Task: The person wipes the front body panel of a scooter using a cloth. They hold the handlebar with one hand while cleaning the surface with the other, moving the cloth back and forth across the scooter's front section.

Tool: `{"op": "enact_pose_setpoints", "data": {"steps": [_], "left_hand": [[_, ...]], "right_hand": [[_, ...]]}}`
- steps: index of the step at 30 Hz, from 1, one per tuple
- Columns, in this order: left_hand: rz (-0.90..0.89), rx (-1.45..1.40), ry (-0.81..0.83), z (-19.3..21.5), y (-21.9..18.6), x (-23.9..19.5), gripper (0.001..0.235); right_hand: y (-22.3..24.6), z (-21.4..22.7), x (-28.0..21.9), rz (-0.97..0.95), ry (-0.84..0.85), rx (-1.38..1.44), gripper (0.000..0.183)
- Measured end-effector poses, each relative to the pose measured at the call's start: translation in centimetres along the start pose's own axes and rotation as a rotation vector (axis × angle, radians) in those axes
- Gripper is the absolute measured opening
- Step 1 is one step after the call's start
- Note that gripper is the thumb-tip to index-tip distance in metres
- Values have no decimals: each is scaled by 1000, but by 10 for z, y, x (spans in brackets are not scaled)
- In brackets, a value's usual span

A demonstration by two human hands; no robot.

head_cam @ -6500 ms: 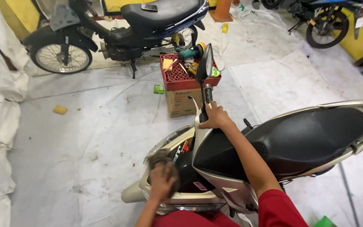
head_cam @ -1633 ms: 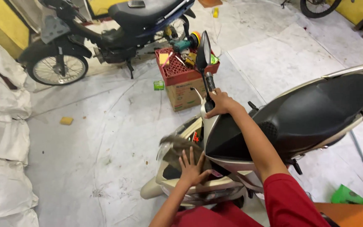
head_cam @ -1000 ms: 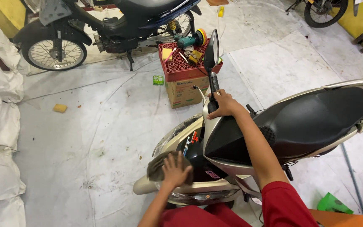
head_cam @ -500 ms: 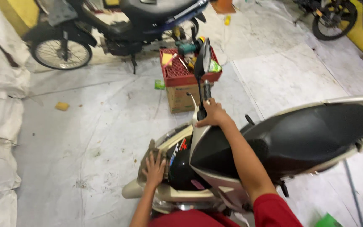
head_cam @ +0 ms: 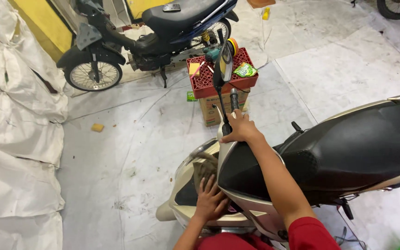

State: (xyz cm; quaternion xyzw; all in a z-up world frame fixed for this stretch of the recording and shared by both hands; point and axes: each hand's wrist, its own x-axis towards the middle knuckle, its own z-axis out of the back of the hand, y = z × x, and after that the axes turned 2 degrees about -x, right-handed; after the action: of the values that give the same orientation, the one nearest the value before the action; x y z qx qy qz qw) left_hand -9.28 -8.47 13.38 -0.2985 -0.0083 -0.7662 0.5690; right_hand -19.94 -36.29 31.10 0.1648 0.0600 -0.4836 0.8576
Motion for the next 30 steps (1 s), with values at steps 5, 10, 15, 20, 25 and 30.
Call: {"op": "enact_pose_setpoints", "data": {"steps": [5,10,15,20,25,30], "left_hand": [[423,-113,-3,-10,50,-28,59],[792,-113,-32,-34,106,-87,58],[1109,-119,-2,-36,88,-84,63],[407,-134,-87,-11,36,-26,71],[99,-187,-38,15,-13,14,63],[-109,-296,97,6,3,6,44]], "right_hand": [[2,4,1,-15,33,-9,127],[3,3,4,-28,45,-42,127],[4,5,1,-29,50,-77,126],[10,11,-2,-24,14,-81,121],[12,12,-7,5,-1,-93,108],[17,18,-9,-5,-20,-104,104]]}}
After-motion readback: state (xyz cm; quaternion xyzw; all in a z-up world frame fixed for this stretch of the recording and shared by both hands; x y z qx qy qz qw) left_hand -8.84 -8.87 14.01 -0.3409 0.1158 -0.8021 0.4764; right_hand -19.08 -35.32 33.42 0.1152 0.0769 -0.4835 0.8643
